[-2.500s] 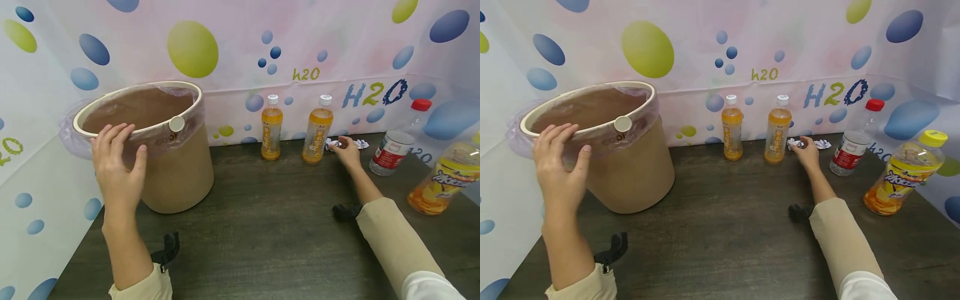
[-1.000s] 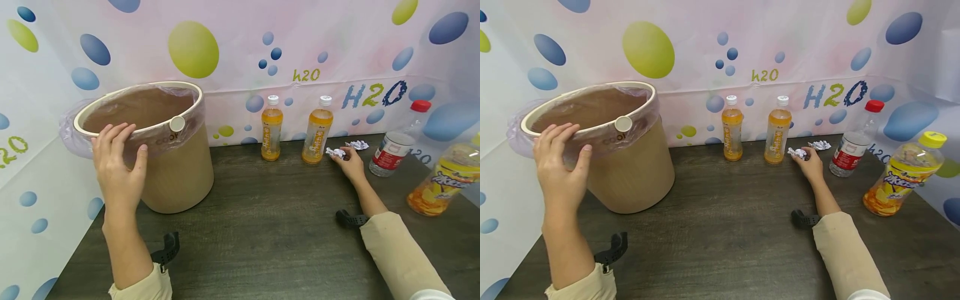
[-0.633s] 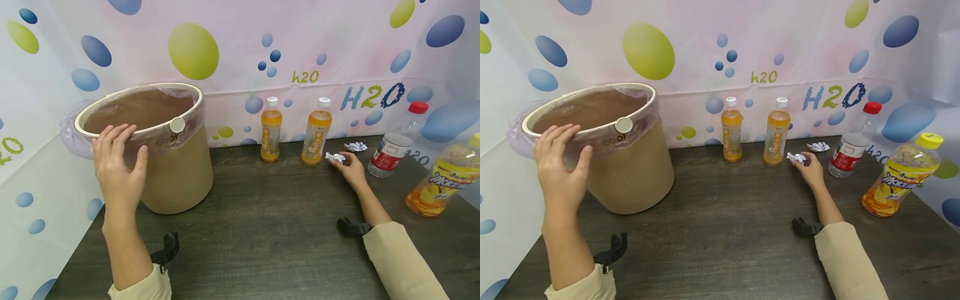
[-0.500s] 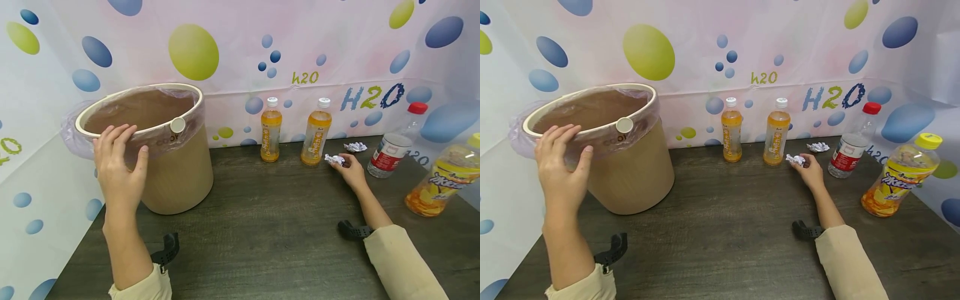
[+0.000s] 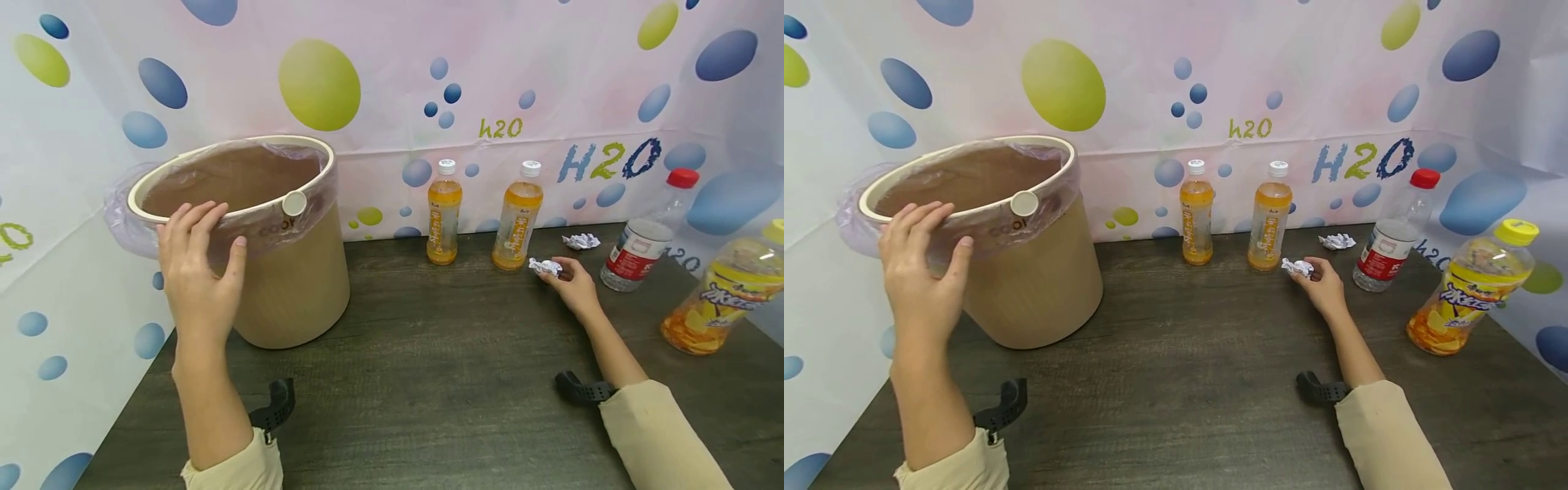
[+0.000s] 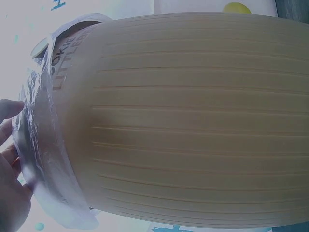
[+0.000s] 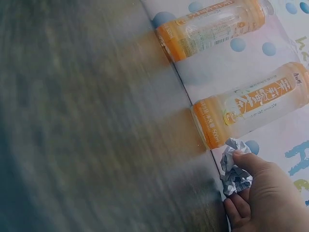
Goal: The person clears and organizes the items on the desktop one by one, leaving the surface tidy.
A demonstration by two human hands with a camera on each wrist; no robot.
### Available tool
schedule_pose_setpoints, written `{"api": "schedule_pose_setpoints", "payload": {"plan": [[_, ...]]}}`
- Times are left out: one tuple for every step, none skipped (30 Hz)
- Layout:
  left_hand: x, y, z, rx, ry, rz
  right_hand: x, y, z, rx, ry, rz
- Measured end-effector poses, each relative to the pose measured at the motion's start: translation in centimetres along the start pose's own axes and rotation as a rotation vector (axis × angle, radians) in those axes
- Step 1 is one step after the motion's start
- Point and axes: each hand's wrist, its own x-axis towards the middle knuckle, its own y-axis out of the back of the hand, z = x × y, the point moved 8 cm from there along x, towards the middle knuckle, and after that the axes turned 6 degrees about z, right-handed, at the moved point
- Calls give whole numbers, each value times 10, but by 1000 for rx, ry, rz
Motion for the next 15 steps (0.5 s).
{"api": "schedule_pose_setpoints", "payload": {"plan": [[0,-1,0,2,0,-3,-1,0,1,-2,-1,-4],[0,-1,0,6,-2,-5,-2,0,1,-5,-3,-10],[-1,-2,0,11,-5,-10,-3,-1,2,-7,-6,-16],[-1,-2,1,19,-10,-16,-4,-1,3,-7,-7,-19],[-1,-3,1,22,-8,-21,-5,-1,4,-4,-12,-22],[-1,-4,1,24,-10,-26,-6,-1,5,-3,-15,-23],[-1,-4,1,25,-9,-29,-6,-1,5,-4,-17,-22],[0,-4,1,24,-6,-30,-7,-1,6,-6,-17,-19],[0,-4,1,26,-10,-30,-7,-1,5,-2,-15,-15],[0,-3,1,28,-14,-30,-6,-1,4,3,-13,-11],[0,-3,1,24,-13,-25,-6,-1,3,2,-9,-9],[1,-2,2,25,-18,-22,-5,-1,2,2,-4,-8],[0,-2,2,27,-20,-19,-5,-1,1,6,0,-7],[0,-1,2,32,-26,-18,-4,-1,1,5,2,-8],[0,-1,2,31,-25,-17,-4,-1,0,10,3,-10]]}}
